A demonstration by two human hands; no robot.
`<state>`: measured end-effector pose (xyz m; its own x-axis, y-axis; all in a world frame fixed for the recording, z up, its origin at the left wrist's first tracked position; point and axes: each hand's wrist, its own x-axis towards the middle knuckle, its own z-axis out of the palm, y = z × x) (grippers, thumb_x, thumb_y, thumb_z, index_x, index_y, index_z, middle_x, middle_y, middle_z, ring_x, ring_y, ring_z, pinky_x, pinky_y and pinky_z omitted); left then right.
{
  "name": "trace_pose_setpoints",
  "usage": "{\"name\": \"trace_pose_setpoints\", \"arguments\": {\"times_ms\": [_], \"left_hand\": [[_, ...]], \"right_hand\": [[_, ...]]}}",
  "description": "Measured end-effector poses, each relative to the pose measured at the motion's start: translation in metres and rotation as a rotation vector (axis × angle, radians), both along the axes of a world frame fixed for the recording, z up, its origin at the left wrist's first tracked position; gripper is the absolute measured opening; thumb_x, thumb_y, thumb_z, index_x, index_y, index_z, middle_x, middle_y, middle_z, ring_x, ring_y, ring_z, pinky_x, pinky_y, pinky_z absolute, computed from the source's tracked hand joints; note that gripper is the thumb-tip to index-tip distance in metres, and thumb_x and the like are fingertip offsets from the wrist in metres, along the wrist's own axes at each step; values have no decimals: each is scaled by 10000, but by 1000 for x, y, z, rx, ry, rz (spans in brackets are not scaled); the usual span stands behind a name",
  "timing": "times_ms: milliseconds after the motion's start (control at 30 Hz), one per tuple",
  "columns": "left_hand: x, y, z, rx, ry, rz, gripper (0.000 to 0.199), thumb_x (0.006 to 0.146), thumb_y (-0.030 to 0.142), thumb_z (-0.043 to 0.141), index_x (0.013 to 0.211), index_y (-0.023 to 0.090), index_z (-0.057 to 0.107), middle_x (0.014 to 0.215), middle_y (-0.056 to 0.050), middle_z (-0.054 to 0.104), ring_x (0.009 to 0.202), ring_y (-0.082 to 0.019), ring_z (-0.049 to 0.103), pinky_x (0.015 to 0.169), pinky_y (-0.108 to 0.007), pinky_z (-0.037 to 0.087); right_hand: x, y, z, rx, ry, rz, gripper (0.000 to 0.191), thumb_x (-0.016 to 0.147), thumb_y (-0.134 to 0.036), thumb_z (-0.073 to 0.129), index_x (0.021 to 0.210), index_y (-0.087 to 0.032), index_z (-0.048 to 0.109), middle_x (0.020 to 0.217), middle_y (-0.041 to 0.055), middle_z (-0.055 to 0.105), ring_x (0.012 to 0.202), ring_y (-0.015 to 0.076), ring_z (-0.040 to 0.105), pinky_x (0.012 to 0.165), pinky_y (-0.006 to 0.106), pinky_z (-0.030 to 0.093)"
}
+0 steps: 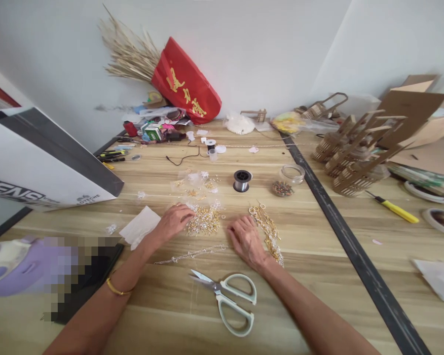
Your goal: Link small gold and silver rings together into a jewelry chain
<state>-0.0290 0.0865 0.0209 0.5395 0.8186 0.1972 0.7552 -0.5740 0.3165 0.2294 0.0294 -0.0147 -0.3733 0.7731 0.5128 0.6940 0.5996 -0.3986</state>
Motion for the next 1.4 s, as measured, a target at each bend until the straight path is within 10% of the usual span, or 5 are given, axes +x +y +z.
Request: {"name": "trace_pose_setpoints", "arguments": {"times_ms": [1400], "left_hand": [[61, 68, -16, 236, 374, -189, 207, 890, 129, 404, 827, 145, 601, 889, -87, 609, 877, -212, 547, 828, -351, 401]], "right_hand": [[1, 1, -1, -13, 25, 4, 140, 910, -178, 443, 799, -181, 529, 745, 50, 568, 746, 194, 465, 735, 359, 377]]}}
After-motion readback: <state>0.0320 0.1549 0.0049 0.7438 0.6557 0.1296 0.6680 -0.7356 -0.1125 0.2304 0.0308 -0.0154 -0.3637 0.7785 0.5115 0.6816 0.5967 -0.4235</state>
